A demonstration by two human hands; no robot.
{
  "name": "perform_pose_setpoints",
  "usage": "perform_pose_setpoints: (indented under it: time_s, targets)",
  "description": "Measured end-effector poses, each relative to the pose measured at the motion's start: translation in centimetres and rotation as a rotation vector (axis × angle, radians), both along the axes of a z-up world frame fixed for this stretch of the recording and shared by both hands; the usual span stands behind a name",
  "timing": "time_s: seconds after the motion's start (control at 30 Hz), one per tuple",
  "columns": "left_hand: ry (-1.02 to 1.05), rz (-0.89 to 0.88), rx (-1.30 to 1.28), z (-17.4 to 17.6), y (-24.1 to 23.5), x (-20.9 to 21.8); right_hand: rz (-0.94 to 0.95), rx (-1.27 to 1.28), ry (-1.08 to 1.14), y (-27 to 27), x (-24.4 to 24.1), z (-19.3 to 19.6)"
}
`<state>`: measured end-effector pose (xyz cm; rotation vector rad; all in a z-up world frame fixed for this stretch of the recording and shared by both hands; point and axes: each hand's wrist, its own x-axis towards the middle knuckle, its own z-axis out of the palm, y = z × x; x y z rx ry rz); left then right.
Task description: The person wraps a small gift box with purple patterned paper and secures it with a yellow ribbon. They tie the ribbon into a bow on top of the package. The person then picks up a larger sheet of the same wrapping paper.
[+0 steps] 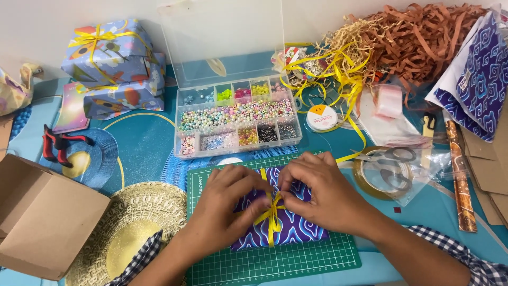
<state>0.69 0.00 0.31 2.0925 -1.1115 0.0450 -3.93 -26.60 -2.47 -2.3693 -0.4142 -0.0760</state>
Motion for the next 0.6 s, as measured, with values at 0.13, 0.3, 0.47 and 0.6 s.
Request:
perform_pose_setpoints:
  time_s: [0.13,0.3,0.47,0.6]
  targets:
    - [-0.014,-0.051,0.07,0.4,0.5,-1.1,-0.029,-0.027,0.091,-0.4,-0.3,0.4]
    - [-0.004,0.009,0.124,-1.3,0.7,0.0,-0.037,-0.031,0.153,-0.5,-0.3,1.2]
    - [-0.078,0.036,0.116,-1.8,0.4,0.0,-0.077,0.028,0.156,-1.0,0.0,1.0]
    - [-0.144,0.121,0.133,-0.9,0.4,0.1,-0.042,0.006,0.091,-1.7,0.2,1.3]
